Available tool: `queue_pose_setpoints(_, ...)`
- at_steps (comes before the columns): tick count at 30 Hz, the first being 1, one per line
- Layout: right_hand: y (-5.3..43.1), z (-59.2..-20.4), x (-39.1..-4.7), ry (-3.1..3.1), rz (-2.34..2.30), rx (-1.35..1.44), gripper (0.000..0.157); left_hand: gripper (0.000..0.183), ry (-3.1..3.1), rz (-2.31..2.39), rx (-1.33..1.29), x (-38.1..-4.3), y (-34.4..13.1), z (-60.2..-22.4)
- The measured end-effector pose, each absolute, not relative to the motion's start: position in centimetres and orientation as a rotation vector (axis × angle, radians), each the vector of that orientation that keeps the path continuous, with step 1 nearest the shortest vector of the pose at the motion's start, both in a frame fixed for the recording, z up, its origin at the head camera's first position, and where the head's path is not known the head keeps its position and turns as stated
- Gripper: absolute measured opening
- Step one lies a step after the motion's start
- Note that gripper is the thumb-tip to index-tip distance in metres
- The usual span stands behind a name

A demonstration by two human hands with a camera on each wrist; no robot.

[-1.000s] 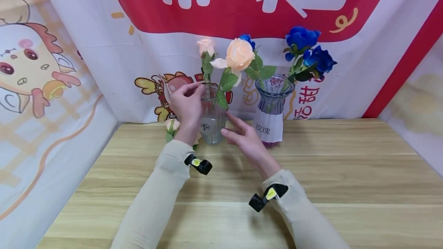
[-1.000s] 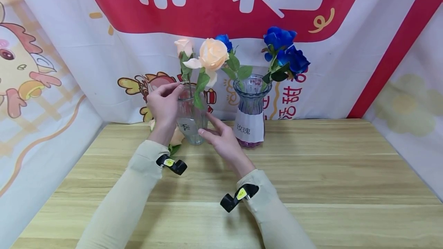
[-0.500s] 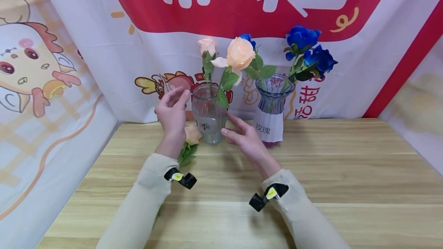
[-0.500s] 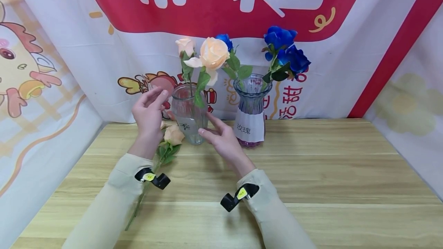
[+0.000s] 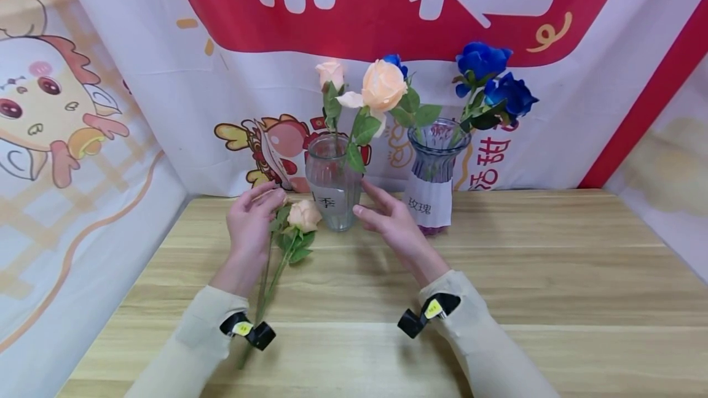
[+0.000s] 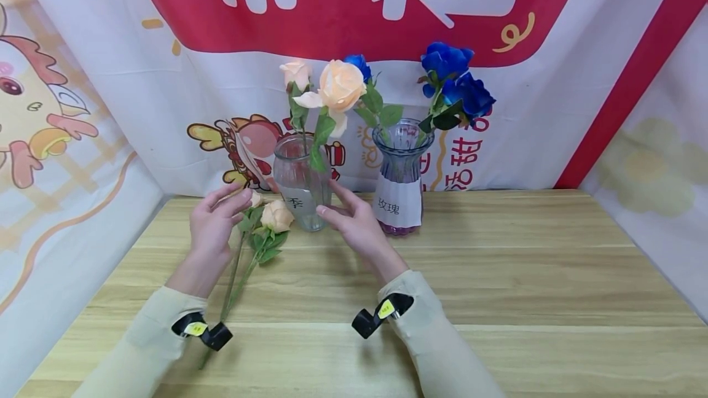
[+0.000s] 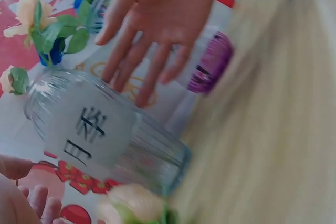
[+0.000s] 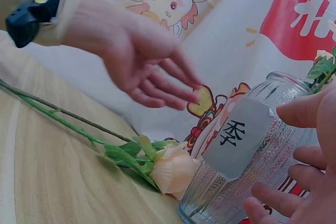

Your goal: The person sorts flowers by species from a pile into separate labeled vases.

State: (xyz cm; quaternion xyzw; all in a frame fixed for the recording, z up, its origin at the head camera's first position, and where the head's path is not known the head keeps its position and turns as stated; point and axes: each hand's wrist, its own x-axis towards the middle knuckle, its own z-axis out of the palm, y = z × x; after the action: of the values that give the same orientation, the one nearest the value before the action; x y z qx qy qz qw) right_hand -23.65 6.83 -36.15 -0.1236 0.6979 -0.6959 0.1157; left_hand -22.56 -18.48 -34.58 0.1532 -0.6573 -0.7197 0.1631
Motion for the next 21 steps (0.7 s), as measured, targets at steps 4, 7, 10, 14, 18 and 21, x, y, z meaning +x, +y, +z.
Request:
queue_pose_setpoints(4, 6.8, -36.1, -23.6, 2.029, -2.05, -0.367, 0.07, 0.033, -1.969, -1.997, 0.535, -21.3, -19.6, -35.6)
queue_pose_setpoints(7, 6.8, -36.0, -23.6, 2.024, -2.048, -0.362, 0.07, 0.038, -2.027, -1.973, 0.597, -20.4, -20.7, -36.4)
queue_pose_setpoints(10, 6.8, -36.0, -23.5, 2.024, -2.046, -0.361, 0.07, 0.041, -2.078, -1.979, 0.627, -19.6, -21.6, -37.3)
queue_pose_setpoints(14, 6.8, -36.0, -23.5, 2.02, -2.051, -0.363, 0.07, 0.045, -2.133, -2.0, 0.646, -18.8, -22.5, -38.5)
queue_pose_setpoints(18, 6.8, -36.0, -23.4, 2.021, -2.053, -0.362, 0.069, 0.051, -2.196, -1.991, 0.653, -18.4, -22.9, -39.5)
queue_pose_setpoints(21, 6.8, -36.0, -23.4, 2.026, -2.05, -0.357, 0.069, 0.053, -2.256, -1.961, 0.659, -18.2, -23.0, -40.0)
